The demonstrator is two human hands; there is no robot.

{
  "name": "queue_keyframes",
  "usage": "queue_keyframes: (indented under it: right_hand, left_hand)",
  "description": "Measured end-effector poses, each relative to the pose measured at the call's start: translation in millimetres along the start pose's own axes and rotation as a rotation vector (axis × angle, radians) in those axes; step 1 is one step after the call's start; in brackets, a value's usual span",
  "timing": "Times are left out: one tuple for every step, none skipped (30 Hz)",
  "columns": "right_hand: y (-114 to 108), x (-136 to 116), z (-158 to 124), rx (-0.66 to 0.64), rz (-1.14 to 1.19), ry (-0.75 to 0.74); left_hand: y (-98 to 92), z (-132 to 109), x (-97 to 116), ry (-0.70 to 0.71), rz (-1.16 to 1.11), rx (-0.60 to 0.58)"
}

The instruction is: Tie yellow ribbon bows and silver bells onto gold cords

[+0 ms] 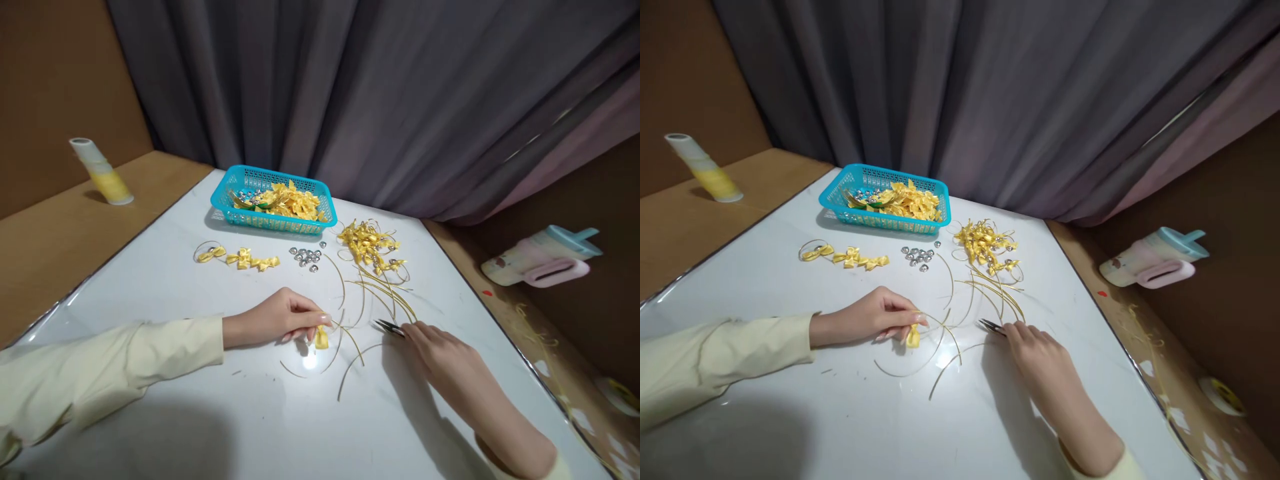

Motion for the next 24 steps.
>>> queue_keyframes:
  right_hand:
    - [-3, 9, -3, 0.008, 0.080, 0.057]
    - [-7, 18, -7, 0.009, 0.189, 0.114]
    - [-10, 26, -11, 0.006, 0.301, 0.172]
    - [-11, 34, -15, -0.023, 0.415, 0.218]
    - [-10, 41, -20, -0.065, 0.512, 0.260]
    - [-9, 48, -25, -0.116, 0.584, 0.302]
    - [-9, 55, -29, -0.146, 0.634, 0.342]
    - [-9, 62, -32, -0.141, 0.668, 0.379]
    - [-10, 67, -35, -0.128, 0.703, 0.412]
    - [-11, 71, -37, -0.107, 0.734, 0.450]
    - [-13, 74, -39, -0.082, 0.762, 0.495]
    - [-14, 76, -41, -0.051, 0.788, 0.549]
    - [-16, 76, -44, -0.016, 0.803, 0.614]
    - [-21, 76, -47, 0.057, 0.804, 0.689]
    - [-24, 73, -50, 0.101, 0.806, 0.760]
    - [-26, 69, -54, 0.121, 0.794, 0.828]
    - [-27, 62, -58, 0.109, 0.789, 0.880]
    - [-28, 54, -60, 0.108, 0.792, 0.914]
    - [-30, 46, -62, 0.113, 0.806, 0.941]
    - [-32, 38, -62, 0.145, 0.818, 0.964]
    - [-33, 28, -61, 0.163, 0.837, 0.975]
    - [-35, 18, -59, 0.196, 0.855, 0.972]
    - [-37, 7, -55, 0.224, 0.889, 0.949]
    - [-37, -7, -49, 0.218, 0.937, 0.903]
  left_hand:
    - [-0.1, -1, 0, 0.006, 0.007, 0.012]
    - [-0.2, -1, 0, 0.010, 0.008, 0.023]
    - [-0.4, -1, 0, 0.014, 0.002, 0.034]
    - [-0.5, -1, 0, 0.018, -0.008, 0.043]
    - [-0.7, -2, 0, 0.024, -0.018, 0.052]
    - [-0.7, -2, 1, 0.032, -0.025, 0.057]
    - [-0.3, -2, 2, 0.040, -0.028, 0.057]
    - [0.1, -2, 2, 0.049, -0.028, 0.055]
    - [0.5, -3, 4, 0.059, -0.021, 0.055]
    - [0.6, -4, 5, 0.071, -0.006, 0.057]
    - [0.3, -6, 7, 0.092, 0.016, 0.067]
    - [-0.6, -8, 11, 0.123, 0.043, 0.084]
    - [-2.0, -10, 15, 0.165, 0.075, 0.109]
    - [-3.4, -12, 19, 0.217, 0.111, 0.138]
    - [-4.7, -15, 24, 0.274, 0.148, 0.165]
    - [-5.7, -18, 29, 0.330, 0.185, 0.191]
    - [-6.3, -21, 33, 0.380, 0.220, 0.211]
    - [-6.6, -23, 35, 0.420, 0.256, 0.227]
    - [-6.6, -25, 37, 0.450, 0.287, 0.238]
    - [-6.5, -27, 38, 0.471, 0.313, 0.244]
    - [-6.1, -28, 39, 0.488, 0.332, 0.246]
    - [-5.5, -29, 39, 0.502, 0.348, 0.243]
    - [-4.8, -30, 40, 0.514, 0.360, 0.238]
    - [-4.0, -31, 40, 0.523, 0.370, 0.231]
Point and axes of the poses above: each hand's wrist, its own z-axis towards the middle knuckle, its own y-axis out of the palm, x = y × z, the point moved 7 cm from there along z, towards the middle knuckle, and after that the axes turned 14 degrees about x, right-handed, at the moved point
